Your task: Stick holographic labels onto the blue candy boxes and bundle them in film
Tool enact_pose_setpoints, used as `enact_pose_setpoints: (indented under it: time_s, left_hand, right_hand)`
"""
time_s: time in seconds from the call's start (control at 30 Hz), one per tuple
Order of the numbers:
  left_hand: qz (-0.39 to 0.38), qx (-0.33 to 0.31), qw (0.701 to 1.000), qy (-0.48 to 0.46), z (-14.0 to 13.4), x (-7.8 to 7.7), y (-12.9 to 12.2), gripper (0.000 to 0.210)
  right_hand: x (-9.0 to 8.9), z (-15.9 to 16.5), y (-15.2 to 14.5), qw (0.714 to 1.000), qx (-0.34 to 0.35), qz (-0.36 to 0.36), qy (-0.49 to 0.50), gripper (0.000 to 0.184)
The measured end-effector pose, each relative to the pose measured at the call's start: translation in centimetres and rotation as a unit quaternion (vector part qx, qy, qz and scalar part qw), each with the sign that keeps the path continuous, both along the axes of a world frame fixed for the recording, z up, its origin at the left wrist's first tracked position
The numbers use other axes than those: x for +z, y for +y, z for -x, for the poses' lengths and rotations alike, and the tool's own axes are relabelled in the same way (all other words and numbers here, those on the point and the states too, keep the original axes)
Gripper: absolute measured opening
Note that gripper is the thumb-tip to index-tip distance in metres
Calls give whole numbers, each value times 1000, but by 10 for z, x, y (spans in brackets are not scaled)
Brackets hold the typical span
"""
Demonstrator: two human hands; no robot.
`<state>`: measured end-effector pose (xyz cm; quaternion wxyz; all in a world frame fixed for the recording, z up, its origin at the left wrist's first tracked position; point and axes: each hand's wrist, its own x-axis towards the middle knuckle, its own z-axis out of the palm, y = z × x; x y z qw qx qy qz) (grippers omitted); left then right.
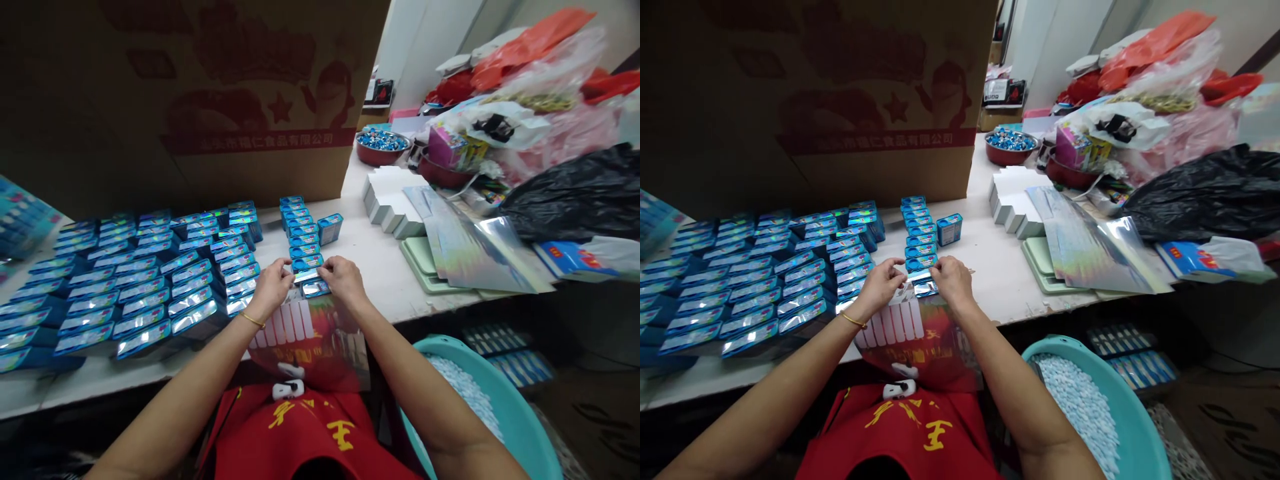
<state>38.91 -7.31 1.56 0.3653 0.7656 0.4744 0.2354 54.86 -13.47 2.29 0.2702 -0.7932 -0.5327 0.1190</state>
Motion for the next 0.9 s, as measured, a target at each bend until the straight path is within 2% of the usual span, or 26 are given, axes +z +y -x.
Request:
enact_pose_setpoints:
  time_s: [0.17,0.3,0.4,0.47,0.5,0.57,0.63,0.77,0.9]
  left_hand:
    - [-77,5,992,105,-11,-4,-5,33]
    - [-131,-12,968,215,-13,-4,-11,35]
    - [-193,-17,955,226,-4,5,-21,31]
    - [-229,-28,953,195,7,12,-31,28]
    - [-239,-54,951,187,13,15,-36,27]
    - [-241,-131,941,198,21,16,-46,26]
    - [-234,-183,930,217,24,12,-52,22]
    - [-196,-173,947,185,20,1,-54,18]
    - [-143,-186,962,143,18,0,-52,18]
  right_hand:
    - [-4,4,-7,990,13,6,-141,20]
    - [-1,2,-16,970,101,0,-220,26]
    - [4,-4,-22,964,148,-8,-221,26]
    - [5,-8,-30,971,146,-50,-184,28]
    - [5,-9,-34,973,149,-79,-158,30]
    - [2,-8,-45,969,174,-130,-120,30]
    - [-3,-1,-54,958,213,-141,-130,27]
    - [-12,15,-67,930,265,-113,-229,27]
    - [-20,14,-75,914,280,-156,-250,28]
